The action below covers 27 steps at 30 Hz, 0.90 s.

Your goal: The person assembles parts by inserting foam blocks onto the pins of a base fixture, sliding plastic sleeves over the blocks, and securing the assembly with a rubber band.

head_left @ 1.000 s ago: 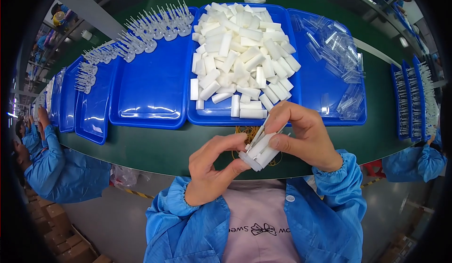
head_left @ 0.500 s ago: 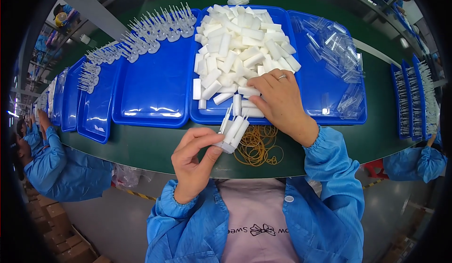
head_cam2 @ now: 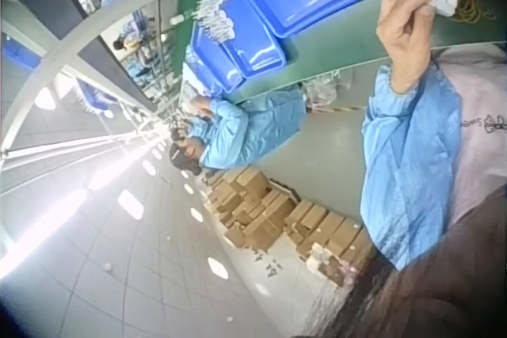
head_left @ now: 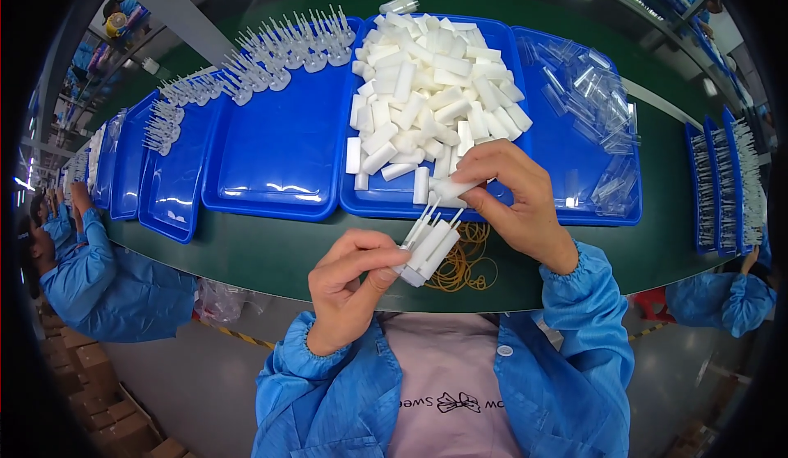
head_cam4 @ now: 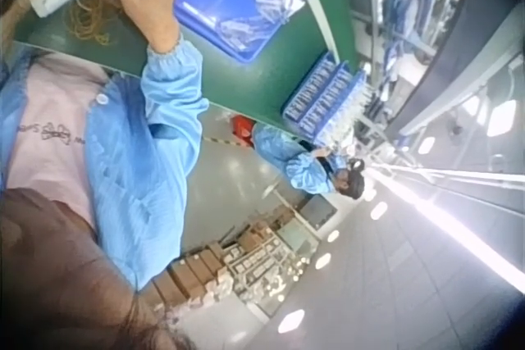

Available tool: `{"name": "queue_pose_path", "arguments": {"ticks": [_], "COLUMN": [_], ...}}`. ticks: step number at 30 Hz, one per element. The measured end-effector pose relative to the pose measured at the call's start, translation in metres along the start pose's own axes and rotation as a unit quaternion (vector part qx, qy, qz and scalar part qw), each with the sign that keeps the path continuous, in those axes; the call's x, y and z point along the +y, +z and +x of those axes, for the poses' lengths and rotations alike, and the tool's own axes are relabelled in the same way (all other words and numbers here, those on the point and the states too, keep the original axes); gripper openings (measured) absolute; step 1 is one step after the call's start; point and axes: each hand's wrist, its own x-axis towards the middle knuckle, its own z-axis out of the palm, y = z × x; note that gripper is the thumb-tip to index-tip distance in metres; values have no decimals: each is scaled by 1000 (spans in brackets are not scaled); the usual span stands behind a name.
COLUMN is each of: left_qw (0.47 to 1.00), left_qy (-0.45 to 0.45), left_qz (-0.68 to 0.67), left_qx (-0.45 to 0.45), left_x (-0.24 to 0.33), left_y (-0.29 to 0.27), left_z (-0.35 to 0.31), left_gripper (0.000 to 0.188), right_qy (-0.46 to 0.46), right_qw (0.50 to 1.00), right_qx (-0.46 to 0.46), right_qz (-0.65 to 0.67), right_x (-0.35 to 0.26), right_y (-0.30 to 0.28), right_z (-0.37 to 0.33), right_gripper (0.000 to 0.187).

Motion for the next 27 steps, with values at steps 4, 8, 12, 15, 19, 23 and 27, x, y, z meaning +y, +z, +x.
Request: {"name": "queue_pose_path", "arguments": {"ticks": [4,8,12,15,19,23,27], "left_qw": [1000,999,986,959,971,969,973], "left_qy": [-8,12,94,165,161,145,111], "left_qz": [-22,-3,91,191,173,198,200], "left_qx": [-5,-44,-105,-130,-43,40,-22], "left_x": [0,1,6,10,10,21,18], "left_y": [0,-3,-2,3,14,22,17], "left_z": [-1,2,8,12,3,6,3], "left_gripper": [18,23,29,33,35,39,40], "right_qy": [-8,28,176,253,252,206,226], "right_qw": [1000,991,910,872,886,906,914], "right_qx": [0,-52,-88,-74,-74,-91,-89], "right_qz": [13,119,364,412,383,357,324], "right_x": [1,0,-4,-14,-28,-36,-45], "right_y": [-2,-7,-9,-9,-8,-7,-9], "right_z": [-2,-2,-3,-5,-8,-16,-20], "right_gripper": [24,23,24,28,32,29,27]}}
